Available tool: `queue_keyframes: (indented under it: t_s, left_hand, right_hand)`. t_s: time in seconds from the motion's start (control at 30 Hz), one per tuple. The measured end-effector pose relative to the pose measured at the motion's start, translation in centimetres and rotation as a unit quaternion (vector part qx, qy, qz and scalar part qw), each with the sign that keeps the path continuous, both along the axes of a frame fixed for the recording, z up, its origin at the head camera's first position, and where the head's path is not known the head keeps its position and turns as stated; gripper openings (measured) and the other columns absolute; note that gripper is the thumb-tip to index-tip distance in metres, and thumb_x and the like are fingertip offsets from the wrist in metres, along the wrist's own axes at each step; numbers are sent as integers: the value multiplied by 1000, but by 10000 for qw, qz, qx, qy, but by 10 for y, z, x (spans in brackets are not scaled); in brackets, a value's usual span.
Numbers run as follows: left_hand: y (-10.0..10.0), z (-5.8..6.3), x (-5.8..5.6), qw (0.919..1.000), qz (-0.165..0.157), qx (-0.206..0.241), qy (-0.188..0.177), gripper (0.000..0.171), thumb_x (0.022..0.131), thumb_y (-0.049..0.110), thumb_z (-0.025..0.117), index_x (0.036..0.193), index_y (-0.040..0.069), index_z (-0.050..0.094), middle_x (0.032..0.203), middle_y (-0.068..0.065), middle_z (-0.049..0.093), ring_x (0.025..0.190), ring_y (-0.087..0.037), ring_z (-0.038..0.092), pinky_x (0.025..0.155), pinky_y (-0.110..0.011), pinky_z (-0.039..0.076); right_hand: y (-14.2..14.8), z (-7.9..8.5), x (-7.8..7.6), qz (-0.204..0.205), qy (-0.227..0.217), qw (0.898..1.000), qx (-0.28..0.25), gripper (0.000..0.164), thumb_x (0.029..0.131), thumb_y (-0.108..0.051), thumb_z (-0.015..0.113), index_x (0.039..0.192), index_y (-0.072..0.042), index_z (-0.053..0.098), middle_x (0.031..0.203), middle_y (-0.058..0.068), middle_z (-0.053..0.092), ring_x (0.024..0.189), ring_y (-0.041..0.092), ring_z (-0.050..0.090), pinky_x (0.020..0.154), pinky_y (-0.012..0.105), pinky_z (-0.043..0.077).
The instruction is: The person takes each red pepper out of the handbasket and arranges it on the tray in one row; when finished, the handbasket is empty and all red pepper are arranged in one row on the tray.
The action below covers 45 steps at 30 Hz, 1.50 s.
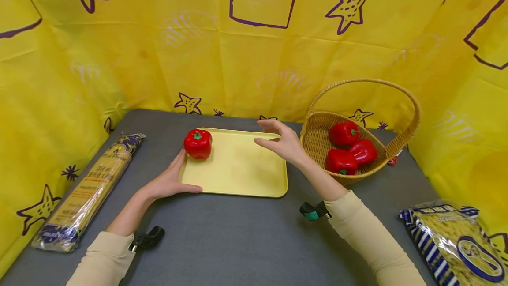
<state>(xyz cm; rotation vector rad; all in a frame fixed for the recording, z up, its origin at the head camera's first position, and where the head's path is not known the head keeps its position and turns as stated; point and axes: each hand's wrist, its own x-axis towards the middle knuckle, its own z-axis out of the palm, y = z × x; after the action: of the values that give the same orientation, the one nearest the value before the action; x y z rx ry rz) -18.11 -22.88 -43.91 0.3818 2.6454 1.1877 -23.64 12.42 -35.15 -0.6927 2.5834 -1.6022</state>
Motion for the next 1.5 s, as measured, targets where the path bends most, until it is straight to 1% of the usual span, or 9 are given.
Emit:
queue_keyframes:
  t_s: [0.23, 0.47, 0.63, 0.8, 0.97, 1.1, 1.2, 1.33, 1.5]
  left_hand:
    - [0, 1, 1, 10000, -15, 15, 2, 130, 73, 41, 85, 155, 4, -9, 159, -24, -12, 145, -44, -5, 109, -68, 9]
    - [0, 0, 1, 10000, -23, 14, 10, 130, 73, 42, 85, 155, 4, -9, 159, -24, -13, 145, -44, -5, 108, -68, 9]
    - [0, -1, 0, 10000, 8, 6, 9, 131, 72, 43, 85, 155, 4, -9, 159, -23, -13, 145, -43, -5, 109, -68, 9]
    - [-1, -1, -1, 10000, 19, 7, -28, 131, 73, 43, 85, 155, 4, -9, 159, -22, -14, 145, -43, -6, 109, -68, 8]
    - [-1, 0, -1, 10000, 4, 7, -18, 131, 72, 43, 85, 155, 5, -9, 159, -23, -13, 145, -43, -6, 109, -68, 8]
    - [0, 2, 0, 10000, -21, 34, -19, 130, 73, 41, 85, 155, 4, -9, 159, -24, -13, 144, -45, -5, 108, -69, 9]
    - [0, 2, 1, 10000, -34, 38, -11, 130, 73, 40, 85, 155, 4, -9, 159, -24, -13, 144, -45, -5, 108, -69, 9]
    - [1, 2, 1, 10000, -40, 26, -20, 130, 73, 40, 85, 155, 4, -10, 159, -24, -13, 145, -44, -5, 108, -69, 9]
    - [1, 3, 1, 10000, -35, 16, -34, 130, 73, 41, 85, 155, 4, -10, 159, -24, -13, 145, -44, -6, 108, -69, 9]
  right_hand:
    - [25, 3, 3, -201, -24, 9997, 116, 49, 88, -34, 74, 132, -21, 59, 135, -1, 56, 123, 28, 53, 95, 45, 48]
    - [50, 4, 6, -625, -73, 9976, 288, 46, 85, -42, 75, 126, -23, 64, 129, -1, 59, 116, 21, 55, 91, 46, 48]
    - [66, 4, 8, -873, -170, 9957, 263, 43, 85, -40, 75, 123, -23, 65, 124, 0, 60, 118, 26, 53, 86, 45, 48]
    - [81, 4, 8, -1082, -297, 9935, 204, 43, 87, -37, 74, 124, -18, 65, 122, 6, 60, 119, 32, 53, 86, 45, 49]
    - [94, 4, 8, -1291, -427, 9904, 228, 48, 86, -39, 75, 126, -14, 64, 125, 9, 62, 118, 27, 55, 87, 39, 49]
    - [103, 4, 9, -1379, -371, 9894, 243, 48, 87, -37, 74, 126, -11, 64, 122, 11, 63, 113, 25, 57, 83, 32, 50]
    - [109, 4, 9, -1458, -364, 9882, 298, 49, 87, -38, 74, 126, -10, 63, 122, 11, 63, 109, 24, 58, 80, 29, 49]
    - [118, 6, 7, -1593, -406, 9853, 461, 52, 86, -42, 74, 127, -12, 62, 127, 9, 61, 107, 25, 57, 80, 32, 48]
    - [128, 7, 3, -1660, -389, 9834, 619, 53, 87, -43, 72, 129, -13, 61, 131, 11, 58, 114, 29, 56, 86, 39, 48]
